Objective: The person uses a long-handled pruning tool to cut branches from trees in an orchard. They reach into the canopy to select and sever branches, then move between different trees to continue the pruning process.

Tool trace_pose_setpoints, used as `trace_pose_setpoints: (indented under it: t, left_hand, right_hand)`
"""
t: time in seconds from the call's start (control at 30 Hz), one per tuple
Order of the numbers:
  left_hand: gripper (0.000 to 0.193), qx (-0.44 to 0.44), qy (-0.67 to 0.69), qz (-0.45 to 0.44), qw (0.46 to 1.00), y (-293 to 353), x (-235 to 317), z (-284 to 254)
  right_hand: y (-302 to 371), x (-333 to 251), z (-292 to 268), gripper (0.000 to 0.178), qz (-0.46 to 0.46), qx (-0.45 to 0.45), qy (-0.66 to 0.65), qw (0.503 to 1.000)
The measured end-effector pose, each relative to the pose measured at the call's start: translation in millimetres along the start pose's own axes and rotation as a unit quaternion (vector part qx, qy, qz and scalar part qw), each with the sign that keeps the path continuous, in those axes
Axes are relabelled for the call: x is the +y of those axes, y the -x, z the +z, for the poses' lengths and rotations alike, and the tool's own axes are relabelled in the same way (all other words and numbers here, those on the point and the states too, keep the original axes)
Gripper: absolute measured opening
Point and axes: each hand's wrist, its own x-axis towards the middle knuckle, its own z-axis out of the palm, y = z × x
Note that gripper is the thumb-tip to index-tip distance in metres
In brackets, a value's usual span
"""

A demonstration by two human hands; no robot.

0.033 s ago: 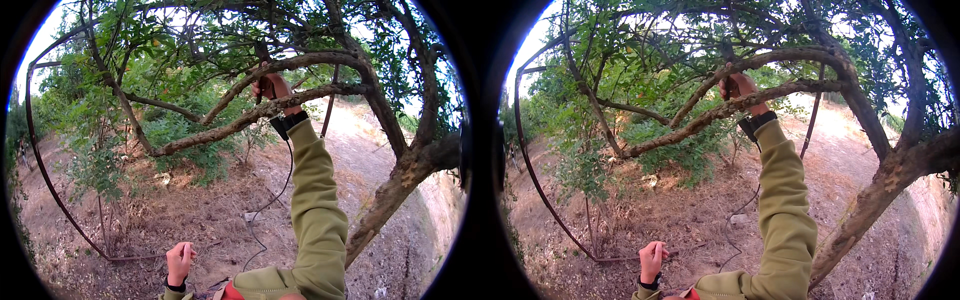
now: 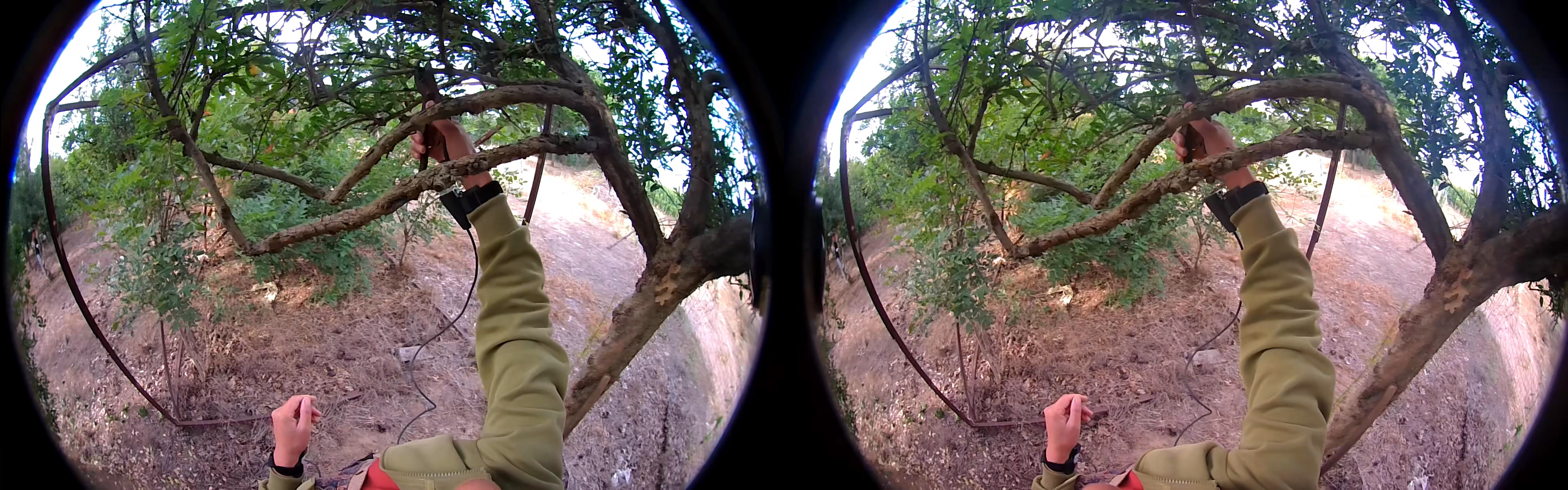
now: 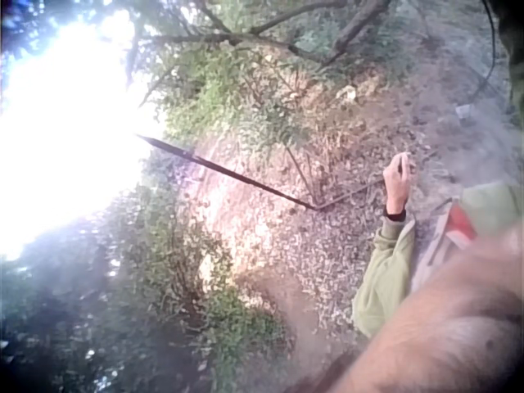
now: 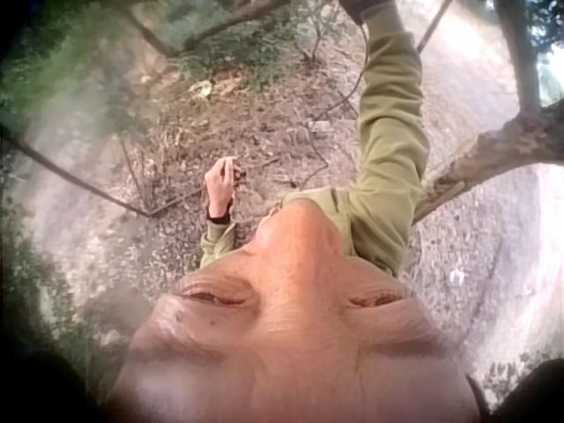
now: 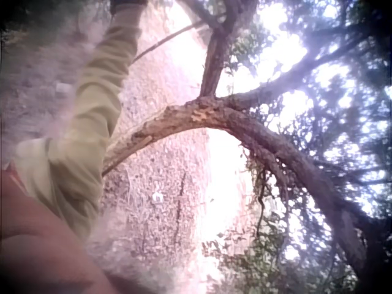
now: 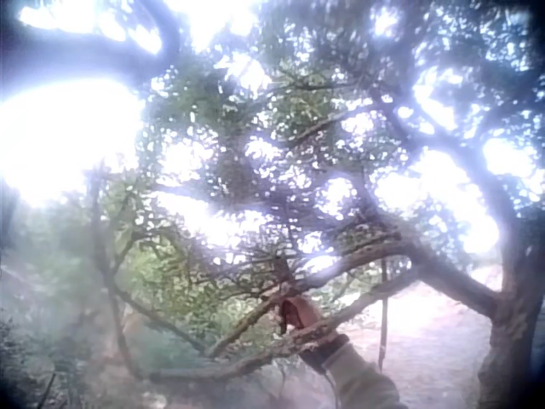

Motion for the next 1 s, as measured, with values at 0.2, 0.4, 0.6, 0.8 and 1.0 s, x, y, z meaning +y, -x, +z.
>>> trace_pose_setpoints:
  t: [0.2,0.4,0.6,0.8,1.0]
  left_hand:
    - [0.017,-0.008,0.008,0.003,1.000,6.9,3.9,2.4]
    - [0.017,-0.005,0.014,-0.001,1.000,16.5,5.9,0.3]
    - [0.017,0.002,0.003,0.005,1.000,26.0,10.7,-1.7]
    - [0.018,-0.005,-0.001,0.000,1.000,32.9,15.2,-2.9]
    - [0.018,-0.007,-0.001,0.007,1.000,37.8,17.6,-2.0]
  right_hand:
    - [4.9,2.3,6.0,0.035,0.021,0.078,0.029,0.996]
    - [13.6,14.5,11.2,0.047,-0.041,0.191,0.351,0.916]
    - [38.0,22.1,27.8,0.055,0.033,0.173,0.297,0.938]
    - [32.0,11.2,7.1,0.055,-0.039,0.191,0.297,0.935]
    - [13.1,-5.9,-18.3,0.043,-0.038,0.253,0.337,0.906]
